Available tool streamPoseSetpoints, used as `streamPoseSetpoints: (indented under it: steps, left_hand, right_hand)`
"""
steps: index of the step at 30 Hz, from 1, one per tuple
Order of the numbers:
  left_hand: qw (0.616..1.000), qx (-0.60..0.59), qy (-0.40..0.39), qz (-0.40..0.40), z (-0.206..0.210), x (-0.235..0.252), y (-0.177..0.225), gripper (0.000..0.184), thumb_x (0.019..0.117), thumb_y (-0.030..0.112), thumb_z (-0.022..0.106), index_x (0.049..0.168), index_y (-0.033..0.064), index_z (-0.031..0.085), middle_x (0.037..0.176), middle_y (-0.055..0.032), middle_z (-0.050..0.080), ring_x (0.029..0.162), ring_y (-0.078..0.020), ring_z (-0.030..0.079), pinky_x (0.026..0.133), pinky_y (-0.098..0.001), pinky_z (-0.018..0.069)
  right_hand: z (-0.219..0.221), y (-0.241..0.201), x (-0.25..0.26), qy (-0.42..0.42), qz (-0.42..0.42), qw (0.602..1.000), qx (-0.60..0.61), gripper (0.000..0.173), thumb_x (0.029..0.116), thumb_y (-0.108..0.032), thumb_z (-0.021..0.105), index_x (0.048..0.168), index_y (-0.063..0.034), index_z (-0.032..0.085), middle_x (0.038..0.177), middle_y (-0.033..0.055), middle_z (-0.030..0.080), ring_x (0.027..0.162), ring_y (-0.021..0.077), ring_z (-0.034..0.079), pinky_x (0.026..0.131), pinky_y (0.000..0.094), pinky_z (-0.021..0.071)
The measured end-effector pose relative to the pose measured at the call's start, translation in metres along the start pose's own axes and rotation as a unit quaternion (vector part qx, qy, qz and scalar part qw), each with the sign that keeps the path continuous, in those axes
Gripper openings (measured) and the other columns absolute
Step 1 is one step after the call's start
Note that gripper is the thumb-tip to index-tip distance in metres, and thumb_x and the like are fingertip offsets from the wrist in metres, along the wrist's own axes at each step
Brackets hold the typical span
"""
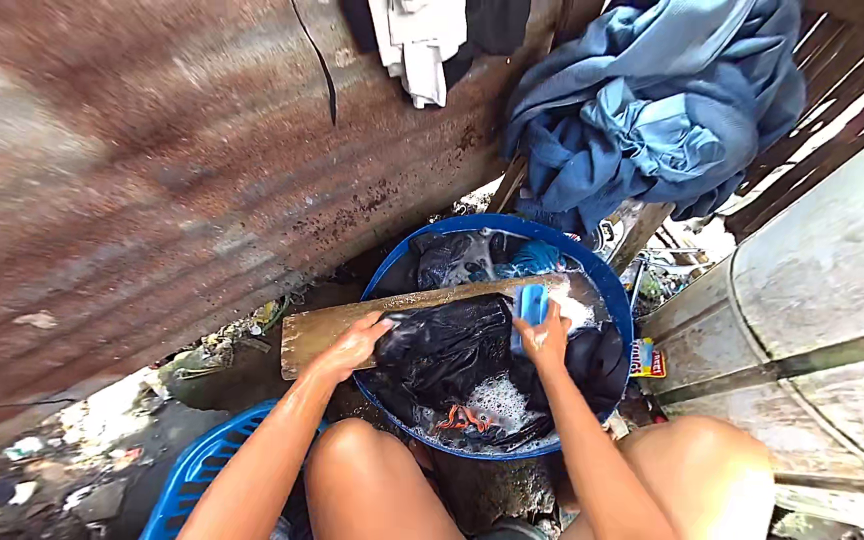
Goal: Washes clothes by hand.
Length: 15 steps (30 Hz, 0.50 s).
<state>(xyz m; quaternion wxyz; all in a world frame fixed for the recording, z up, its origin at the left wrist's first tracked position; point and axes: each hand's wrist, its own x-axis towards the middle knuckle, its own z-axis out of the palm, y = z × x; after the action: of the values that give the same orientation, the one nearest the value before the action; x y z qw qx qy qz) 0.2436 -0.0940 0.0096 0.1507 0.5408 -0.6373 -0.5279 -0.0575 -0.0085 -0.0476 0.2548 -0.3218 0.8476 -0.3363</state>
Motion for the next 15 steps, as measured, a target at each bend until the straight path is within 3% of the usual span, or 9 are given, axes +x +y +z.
streamPoseSetpoints:
  steps: [3, 5, 6, 7, 8, 9, 11, 13, 15]
  left_hand:
    - [0.988, -0.143, 0.047, 0.04, 0.017, -0.022, 0.068, 0.038, 0.1123, 0.026, 0.037, 0.137, 0.0032, 0.054, 0.119, -0.0131, 0.064, 0.104, -0.0185, 0.062, 0.092, -0.0408, 0.0514]
    - [0.944, -0.306, 0.106, 0.066, 0.022, -0.023, 0.093, 0.035, 0.1119, 0.03, 0.033, 0.122, 0.0077, 0.058, 0.103, -0.0044, 0.067, 0.093, -0.0122, 0.066, 0.083, -0.0345, 0.0559]
    - [0.911, -0.387, 0.119, 0.08, 0.028, -0.016, 0.092, 0.04, 0.1112, 0.039, 0.028, 0.118, 0.0137, 0.059, 0.103, -0.0021, 0.07, 0.094, -0.0128, 0.069, 0.082, -0.0362, 0.0586]
    - [0.889, -0.439, 0.106, 0.076, 0.037, -0.009, 0.082, 0.051, 0.108, 0.054, 0.024, 0.125, 0.0186, 0.057, 0.112, -0.0031, 0.069, 0.103, -0.0174, 0.067, 0.086, -0.0438, 0.0573]
    - [0.893, -0.441, 0.075, 0.048, 0.052, -0.002, 0.062, 0.068, 0.1016, 0.071, 0.02, 0.137, 0.0248, 0.054, 0.125, -0.0025, 0.067, 0.115, -0.0197, 0.064, 0.093, -0.0489, 0.0547]
    - [0.906, -0.421, 0.047, 0.002, 0.07, 0.002, 0.044, 0.08, 0.0967, 0.08, 0.016, 0.145, 0.0255, 0.05, 0.132, -0.0052, 0.065, 0.12, -0.0232, 0.062, 0.095, -0.0526, 0.0532]
    - [0.935, -0.352, 0.006, -0.049, 0.092, -0.002, 0.035, 0.072, 0.1042, 0.067, 0.019, 0.146, 0.016, 0.048, 0.132, -0.0109, 0.063, 0.119, -0.0247, 0.062, 0.096, -0.0486, 0.0529]
    - [0.938, -0.341, 0.016, -0.065, 0.09, -0.011, 0.045, 0.046, 0.1107, 0.042, 0.036, 0.134, 0.0075, 0.055, 0.115, -0.0111, 0.067, 0.104, -0.0204, 0.065, 0.089, -0.041, 0.0551]
    - [0.923, -0.379, 0.056, -0.027, 0.071, -0.021, 0.055, 0.032, 0.1104, 0.029, 0.041, 0.123, 0.0052, 0.059, 0.1, -0.0088, 0.069, 0.091, -0.017, 0.068, 0.081, -0.0367, 0.058]
  right_hand:
    - [0.002, 0.024, -0.027, -0.033, 0.032, 0.999, 0.019, 0.085, 0.0903, -0.031, 0.079, 0.157, -0.0006, 0.035, 0.144, 0.0361, 0.05, 0.13, 0.0498, 0.054, 0.108, 0.0603, 0.0443]
    - [-0.002, 0.031, -0.023, -0.032, 0.037, 0.996, 0.076, 0.079, 0.09, -0.024, 0.08, 0.153, 0.0, 0.04, 0.136, 0.0326, 0.059, 0.127, 0.0456, 0.059, 0.108, 0.0598, 0.0448]
    - [-0.005, 0.034, -0.019, -0.017, 0.038, 0.991, 0.125, 0.075, 0.0892, -0.02, 0.081, 0.151, -0.0003, 0.042, 0.133, 0.0315, 0.061, 0.123, 0.0436, 0.061, 0.106, 0.059, 0.0465]
    - [-0.006, 0.037, -0.016, 0.001, 0.035, 0.985, 0.167, 0.073, 0.0883, -0.017, 0.081, 0.149, -0.0004, 0.043, 0.13, 0.0308, 0.062, 0.12, 0.0419, 0.062, 0.103, 0.0582, 0.0488]
    - [-0.006, 0.039, -0.014, 0.017, 0.031, 0.979, 0.202, 0.072, 0.0873, -0.014, 0.081, 0.147, -0.0006, 0.043, 0.128, 0.0302, 0.062, 0.117, 0.0405, 0.063, 0.1, 0.0573, 0.0505]
    - [-0.009, 0.04, -0.014, 0.027, 0.025, 0.972, 0.231, 0.072, 0.0869, -0.012, 0.081, 0.147, 0.0, 0.042, 0.128, 0.0305, 0.061, 0.116, 0.0397, 0.064, 0.099, 0.0561, 0.0513]
    - [-0.016, 0.033, -0.012, 0.038, 0.011, 0.964, 0.263, 0.073, 0.0871, -0.01, 0.079, 0.147, 0.0024, 0.04, 0.129, 0.0305, 0.061, 0.115, 0.0382, 0.064, 0.098, 0.0535, 0.0523]
    - [-0.029, 0.024, -0.015, 0.062, 0.01, 0.955, 0.29, 0.073, 0.0869, -0.008, 0.079, 0.147, 0.0041, 0.04, 0.128, 0.0309, 0.06, 0.114, 0.0375, 0.064, 0.097, 0.0524, 0.0527]
    - [-0.05, 0.016, -0.018, 0.113, -0.006, 0.939, 0.324, 0.074, 0.085, -0.003, 0.079, 0.146, 0.005, 0.039, 0.127, 0.0302, 0.06, 0.111, 0.0354, 0.064, 0.095, 0.05, 0.0541]
